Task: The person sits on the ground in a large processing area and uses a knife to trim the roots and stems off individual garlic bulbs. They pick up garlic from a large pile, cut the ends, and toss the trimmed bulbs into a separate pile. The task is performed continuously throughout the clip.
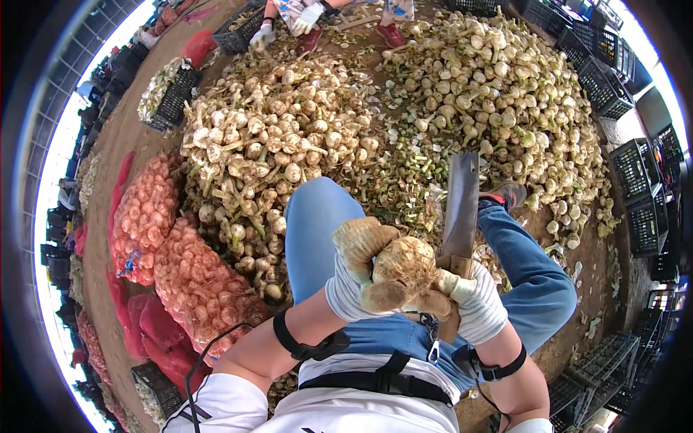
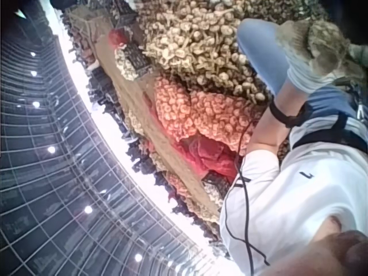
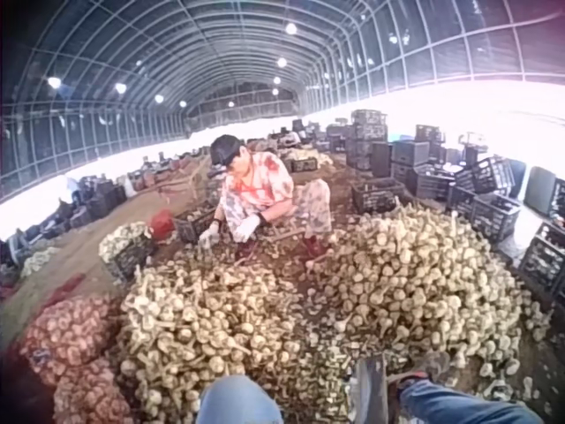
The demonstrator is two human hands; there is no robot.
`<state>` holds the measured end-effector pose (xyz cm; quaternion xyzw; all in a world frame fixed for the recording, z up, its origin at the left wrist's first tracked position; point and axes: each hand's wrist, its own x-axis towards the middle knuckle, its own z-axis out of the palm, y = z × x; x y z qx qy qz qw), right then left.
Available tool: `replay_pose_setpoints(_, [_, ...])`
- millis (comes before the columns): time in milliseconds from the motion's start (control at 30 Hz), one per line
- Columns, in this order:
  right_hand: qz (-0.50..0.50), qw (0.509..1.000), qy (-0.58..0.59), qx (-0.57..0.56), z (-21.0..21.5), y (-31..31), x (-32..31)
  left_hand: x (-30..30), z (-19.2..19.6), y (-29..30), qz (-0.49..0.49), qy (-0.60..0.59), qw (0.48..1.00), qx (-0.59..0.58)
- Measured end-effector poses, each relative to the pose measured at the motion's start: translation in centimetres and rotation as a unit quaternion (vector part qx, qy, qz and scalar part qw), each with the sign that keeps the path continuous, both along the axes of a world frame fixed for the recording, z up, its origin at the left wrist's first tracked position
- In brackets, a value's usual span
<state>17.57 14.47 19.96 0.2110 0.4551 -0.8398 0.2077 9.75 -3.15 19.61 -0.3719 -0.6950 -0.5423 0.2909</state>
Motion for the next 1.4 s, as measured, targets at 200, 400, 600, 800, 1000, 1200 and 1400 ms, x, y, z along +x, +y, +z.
replay_pose_setpoints(200, [-0.097,0.982,0.057,0.151,1.0,-0.2,-0.5,0.0,-1.0,0.2,0.009,-0.034,0.998,0.051])
replay_pose_setpoints(400, [0.006,0.987,0.087,0.135,3.1,-0.8,0.1,1.2,-2.4,-0.1,-0.023,-0.140,0.990,-0.013])
replay_pose_setpoints(600, [-0.073,0.967,0.070,0.235,2.5,-2.1,-0.6,0.2,-1.8,-0.9,0.032,0.027,0.996,-0.082])
replay_pose_setpoints(800, [-0.095,0.966,0.086,0.225,1.5,0.5,0.0,1.8,0.6,0.4,-0.074,-0.238,0.962,0.114])
replay_pose_setpoints(1000, [0.026,0.824,0.249,0.508,3.0,1.3,0.4,1.9,1.1,-0.3,-0.201,-0.487,0.847,0.069])
replay_pose_setpoints(1200, [0.117,0.570,0.471,0.663,4.8,1.5,-0.7,2.4,3.2,-0.3,-0.267,-0.640,0.684,0.225])
replay_pose_setpoints(1400, [0.193,0.550,0.472,0.661,6.4,0.9,-0.8,3.5,4.1,0.5,-0.180,-0.587,0.772,0.165])
